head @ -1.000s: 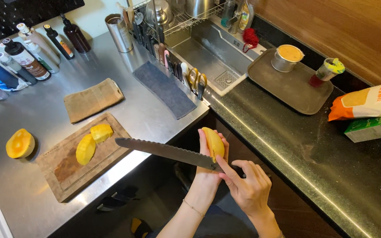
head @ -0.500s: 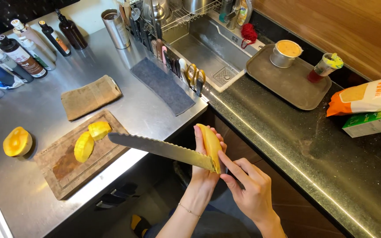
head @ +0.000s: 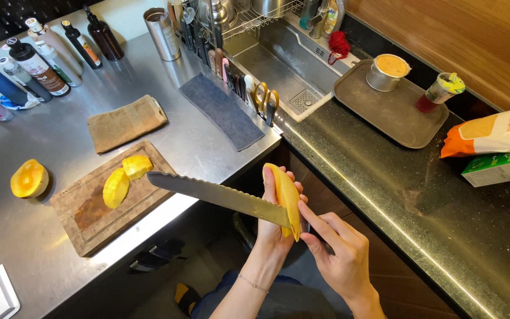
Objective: Peel and slice mangoes using a serrated kitchen knife on a wooden cutting board.
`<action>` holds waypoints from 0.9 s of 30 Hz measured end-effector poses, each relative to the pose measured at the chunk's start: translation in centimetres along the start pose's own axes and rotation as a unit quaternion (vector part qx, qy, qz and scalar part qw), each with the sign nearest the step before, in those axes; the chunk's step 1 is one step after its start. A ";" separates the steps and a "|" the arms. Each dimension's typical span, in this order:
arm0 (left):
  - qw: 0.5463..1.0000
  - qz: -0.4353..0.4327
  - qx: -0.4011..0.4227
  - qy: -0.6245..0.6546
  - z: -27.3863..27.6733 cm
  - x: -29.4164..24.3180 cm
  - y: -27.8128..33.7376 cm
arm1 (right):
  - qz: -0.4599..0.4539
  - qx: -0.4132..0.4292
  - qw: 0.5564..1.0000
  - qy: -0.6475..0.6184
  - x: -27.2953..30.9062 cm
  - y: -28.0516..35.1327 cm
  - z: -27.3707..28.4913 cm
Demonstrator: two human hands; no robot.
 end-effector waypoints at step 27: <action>0.990 0.025 0.086 -0.110 0.2 -0.7 2.8 | -0.048 0.021 0.997 -0.056 -0.2 -0.3 0.4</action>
Point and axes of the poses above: each hand's wrist, its own y-axis away from the middle knuckle, its own z-axis out of the back of the hand, x = y × z, the point moved 2 cm from there along -y, towards the middle knuckle, and after that the axes turned 8 degrees about -y, right-handed, at the moved point
